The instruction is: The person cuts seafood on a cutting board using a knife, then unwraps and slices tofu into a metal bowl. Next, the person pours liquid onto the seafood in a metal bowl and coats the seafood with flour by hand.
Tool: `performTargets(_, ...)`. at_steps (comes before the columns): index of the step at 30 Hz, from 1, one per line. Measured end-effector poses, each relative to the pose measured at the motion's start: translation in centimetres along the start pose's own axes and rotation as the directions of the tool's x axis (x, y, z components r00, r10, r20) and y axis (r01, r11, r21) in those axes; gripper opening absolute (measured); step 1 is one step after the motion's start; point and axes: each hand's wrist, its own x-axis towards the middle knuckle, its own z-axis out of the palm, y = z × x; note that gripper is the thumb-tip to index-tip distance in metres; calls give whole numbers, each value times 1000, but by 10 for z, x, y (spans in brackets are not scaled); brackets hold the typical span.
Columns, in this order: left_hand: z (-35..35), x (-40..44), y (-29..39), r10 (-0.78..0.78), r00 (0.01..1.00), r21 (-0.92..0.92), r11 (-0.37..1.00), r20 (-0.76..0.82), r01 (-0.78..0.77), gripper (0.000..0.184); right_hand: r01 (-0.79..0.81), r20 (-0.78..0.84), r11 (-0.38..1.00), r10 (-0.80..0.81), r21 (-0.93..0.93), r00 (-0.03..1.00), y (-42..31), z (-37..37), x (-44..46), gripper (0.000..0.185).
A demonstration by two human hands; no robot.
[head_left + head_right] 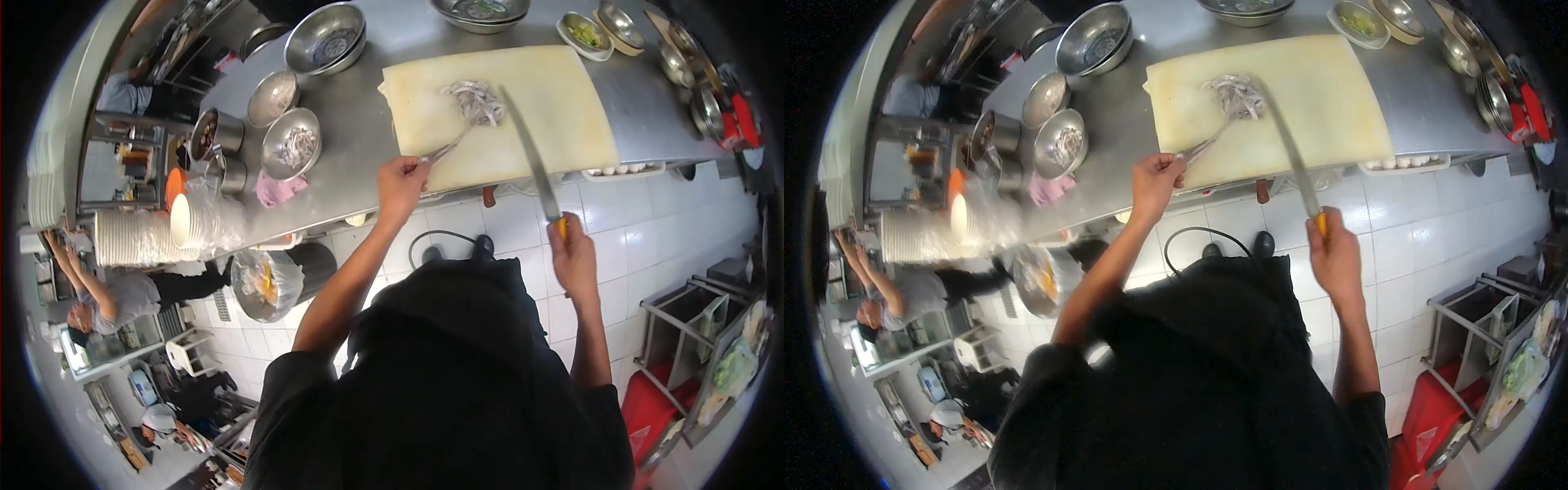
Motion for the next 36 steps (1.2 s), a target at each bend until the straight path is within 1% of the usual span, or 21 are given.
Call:
performTargets(1,-3,-5,-4,-21,999,-54,998,-33,19,16,64,30,998,-65,8,997,-1,7,-2,22)
performTargets(4,-5,-12,-8,-26,998,-93,995,-58,21,17,107,151,992,-96,-62,984,-15,22,-2,19)
performTargets(7,-5,-14,-3,-29,999,-75,997,-33,26,18,195,118,979,-186,-65,975,-28,31,0,21)
performTargets(8,-5,-14,-1,-44,998,-55,998,-43,41,17,190,116,980,-182,-64,977,-37,31,1,19)
performTargets(10,-5,-15,3,-71,996,-9,997,-50,70,16,218,156,962,-192,-166,969,-35,36,3,18)
performTargets(11,-5,-14,3,-59,997,-23,998,-51,58,16,227,170,949,-192,-217,966,-31,40,2,17)
performTargets(12,-7,-11,2,-45,998,-36,998,-49,43,16,214,294,912,-110,-350,950,-20,41,3,16)
performTargets(13,-9,-6,2,-28,999,-49,998,-46,26,17,199,304,925,-97,-325,948,-14,40,1,16)
performTargets(16,-24,22,10,115,989,-83,989,-92,-122,18,165,331,951,-72,-263,941,-11,28,-3,17)
performTargets(17,-28,24,28,201,971,52,979,-129,-196,18,140,342,956,-45,-257,938,-14,24,-7,17)
performTargets(19,-33,32,64,391,904,322,889,-170,-324,19,96,359,965,-3,-243,933,-19,17,-9,19)
performTargets(22,-27,48,68,563,823,500,734,-68,-461,14,30,331,956,72,-293,941,-34,12,-12,20)
performTargets(25,-10,39,42,606,792,668,557,80,-494,21,-8,284,969,80,-247,955,-41,7,-22,23)
performTargets(28,0,12,15,469,863,688,564,189,-457,21,-72,298,968,144,-240,944,-56,-2,-32,25)
performTargets(31,-5,1,-1,573,810,528,653,124,-543,19,-9,324,956,108,-294,940,-57,-6,-37,27)
performTargets(34,-9,3,-5,564,821,475,700,89,-532,14,-19,354,957,125,-288,927,-66,-10,-39,28)
performTargets(36,-7,10,-9,650,757,433,667,59,-606,10,7,368,958,104,-288,924,-71,-9,-37,23)
